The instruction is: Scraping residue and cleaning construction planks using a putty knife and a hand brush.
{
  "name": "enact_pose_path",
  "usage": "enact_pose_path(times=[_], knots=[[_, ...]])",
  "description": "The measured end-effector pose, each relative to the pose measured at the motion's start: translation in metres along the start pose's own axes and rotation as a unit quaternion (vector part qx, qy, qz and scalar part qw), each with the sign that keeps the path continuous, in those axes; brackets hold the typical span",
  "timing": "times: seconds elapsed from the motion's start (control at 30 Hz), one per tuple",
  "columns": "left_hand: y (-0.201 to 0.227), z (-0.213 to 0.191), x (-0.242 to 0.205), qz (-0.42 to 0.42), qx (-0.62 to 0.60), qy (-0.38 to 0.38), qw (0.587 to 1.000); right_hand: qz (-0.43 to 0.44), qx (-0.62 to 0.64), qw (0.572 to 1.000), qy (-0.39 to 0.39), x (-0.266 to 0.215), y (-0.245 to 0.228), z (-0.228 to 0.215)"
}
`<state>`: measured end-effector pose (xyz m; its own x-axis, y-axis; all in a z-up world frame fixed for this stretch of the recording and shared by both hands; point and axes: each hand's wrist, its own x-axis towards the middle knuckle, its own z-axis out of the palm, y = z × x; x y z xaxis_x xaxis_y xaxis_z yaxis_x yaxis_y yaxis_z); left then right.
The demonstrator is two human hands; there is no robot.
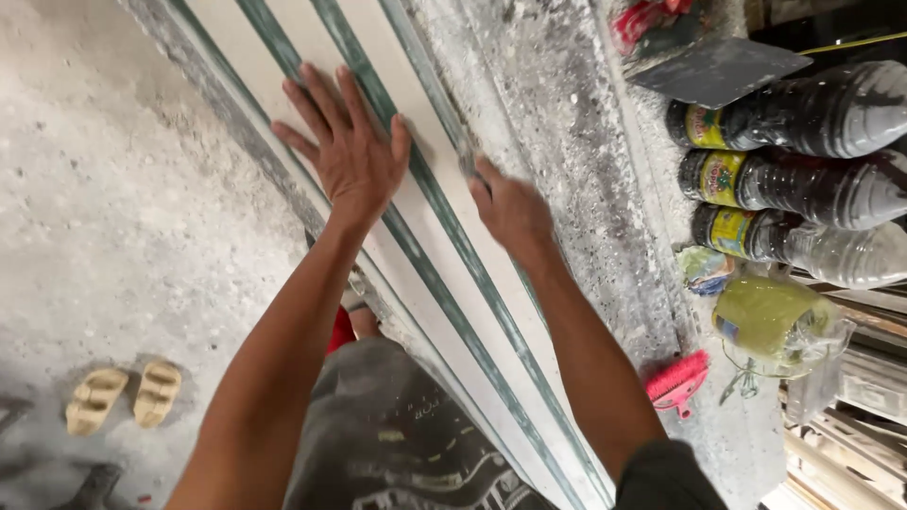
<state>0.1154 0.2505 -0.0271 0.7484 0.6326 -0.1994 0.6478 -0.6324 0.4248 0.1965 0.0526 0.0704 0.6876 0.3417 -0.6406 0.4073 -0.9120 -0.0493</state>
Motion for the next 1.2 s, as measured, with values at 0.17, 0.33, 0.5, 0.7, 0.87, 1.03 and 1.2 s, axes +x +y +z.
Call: enact_pose_path(times=[0.17, 0.33, 0.5, 0.7, 0.87, 1.03, 1.2], knots=[[0.012, -0.022, 0.007, -0.008, 0.038, 0.0, 0.999, 0.008, 0.023, 1.0, 0.01, -0.066, 0.055, 0.031], [0.019, -0.045, 0.003, -0.051, 0.043, -0.12, 0.99, 0.093, 0.002, 0.994, -0.058, -0.092, 0.07, 0.033], [0.017, -0.03, 0.005, -0.043, 0.055, -0.1, 0.993, 0.036, 0.028, 0.997, -0.058, 0.001, 0.002, -0.022], [0.023, -0.039, 0.01, -0.068, -0.005, -0.1, 0.993, 0.008, 0.056, 0.998, -0.026, -0.077, 0.075, 0.035], [0.025, -0.039, 0.01, -0.075, 0.028, -0.111, 0.991, 0.065, 0.012, 0.994, -0.082, -0.078, 0.087, 0.04], [0.021, -0.027, 0.012, -0.077, 0.039, -0.084, 0.993, 0.001, 0.021, 0.999, -0.025, 0.004, -0.01, -0.034], [0.036, -0.037, 0.012, -0.082, 0.048, -0.101, 0.99, -0.031, 0.024, 0.999, 0.028, -0.041, 0.061, 0.025]])
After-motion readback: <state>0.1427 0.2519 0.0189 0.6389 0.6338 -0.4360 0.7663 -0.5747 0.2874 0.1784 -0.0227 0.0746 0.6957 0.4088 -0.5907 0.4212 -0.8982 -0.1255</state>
